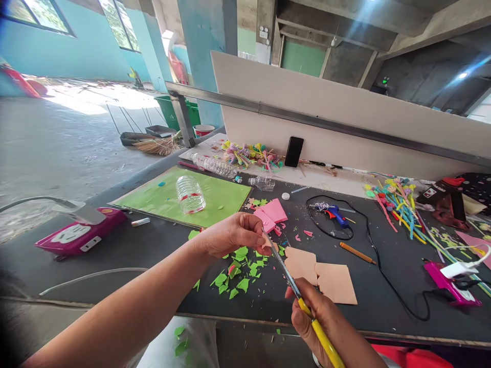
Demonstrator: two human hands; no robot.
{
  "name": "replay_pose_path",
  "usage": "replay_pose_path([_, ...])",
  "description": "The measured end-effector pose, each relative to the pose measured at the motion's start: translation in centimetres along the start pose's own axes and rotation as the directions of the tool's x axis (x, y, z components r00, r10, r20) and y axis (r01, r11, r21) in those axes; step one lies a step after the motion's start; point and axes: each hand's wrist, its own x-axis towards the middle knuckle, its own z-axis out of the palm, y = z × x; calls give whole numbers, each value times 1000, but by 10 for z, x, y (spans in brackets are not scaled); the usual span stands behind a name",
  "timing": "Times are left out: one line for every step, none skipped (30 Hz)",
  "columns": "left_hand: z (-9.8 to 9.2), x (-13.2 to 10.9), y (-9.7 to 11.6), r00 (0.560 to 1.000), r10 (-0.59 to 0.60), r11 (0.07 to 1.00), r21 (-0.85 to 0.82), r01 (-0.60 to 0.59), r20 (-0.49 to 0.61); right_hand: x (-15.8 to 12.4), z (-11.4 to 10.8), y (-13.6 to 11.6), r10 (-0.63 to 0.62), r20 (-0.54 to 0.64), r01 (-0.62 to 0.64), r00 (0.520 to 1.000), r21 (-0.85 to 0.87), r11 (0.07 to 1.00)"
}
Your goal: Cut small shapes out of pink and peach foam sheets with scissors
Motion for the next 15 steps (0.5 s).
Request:
replay_pose_path([0,0,0,1000,3,1000,-2,-3,3,-1,0,-1,0,3,0,1000,5,1000])
replay_pose_path([0,0,-1,1000,6,1000,-7,-6,7,-1,-1,-2,1,4,-1,1000,5,1000])
replay_pose_path([0,1,-2,1000,7,1000,-12,-7,13,-2,-1,-3,-3,5,3,1000,1,1000])
replay_pose_path([0,1,-2,1000,6,1000,-16,-6,19,-4,-2,-3,-8,4,8,1000,-3,1000])
replay_pose_path([0,1,-3,1000,3,1000,-18,-3,23,-5,-2,-3,-9,1,9,1000,-6,1000])
replay_pose_path([1,1,-4,1000,0,1000,-22,0,24,-5,-3,-3,-10,-3,10,1000,-13,1000])
replay_pose_path([1,1,-4,1000,-4,1000,-27,5,24,-6,-3,-3,-7,-8,7,1000,-21,1000])
replay_pose_path([1,1,-5,1000,-8,999,-34,9,23,-6,-3,-3,-4,-16,4,1000,-32,999])
replay_pose_path([2,2,-6,1000,-11,999,-44,12,22,-6,-3,-2,-3,-26,2,1000,-46,999])
replay_pose_path([2,2,-7,1000,-14,999,-51,15,21,-5,-2,-1,-3,-35,1,999,-60,998])
replay_pose_path([3,2,-8,1000,-18,998,-57,19,19,-5,-2,0,-1,-48,-2,999,-75,997])
replay_pose_path([3,2,-8,1000,-22,998,-59,23,17,-4,-1,0,2,-65,-8,998,-91,996])
replay_pose_path([3,3,-9,1000,-25,998,-60,26,15,-4,0,1,7,-84,-16,996,-108,994])
replay_pose_path([4,3,-9,999,-29,998,-60,30,15,-4,0,1,8,-103,-21,995,-128,991])
replay_pose_path([4,3,-9,999,-31,997,-63,32,14,-3,0,1,5,-122,-23,993,-150,988])
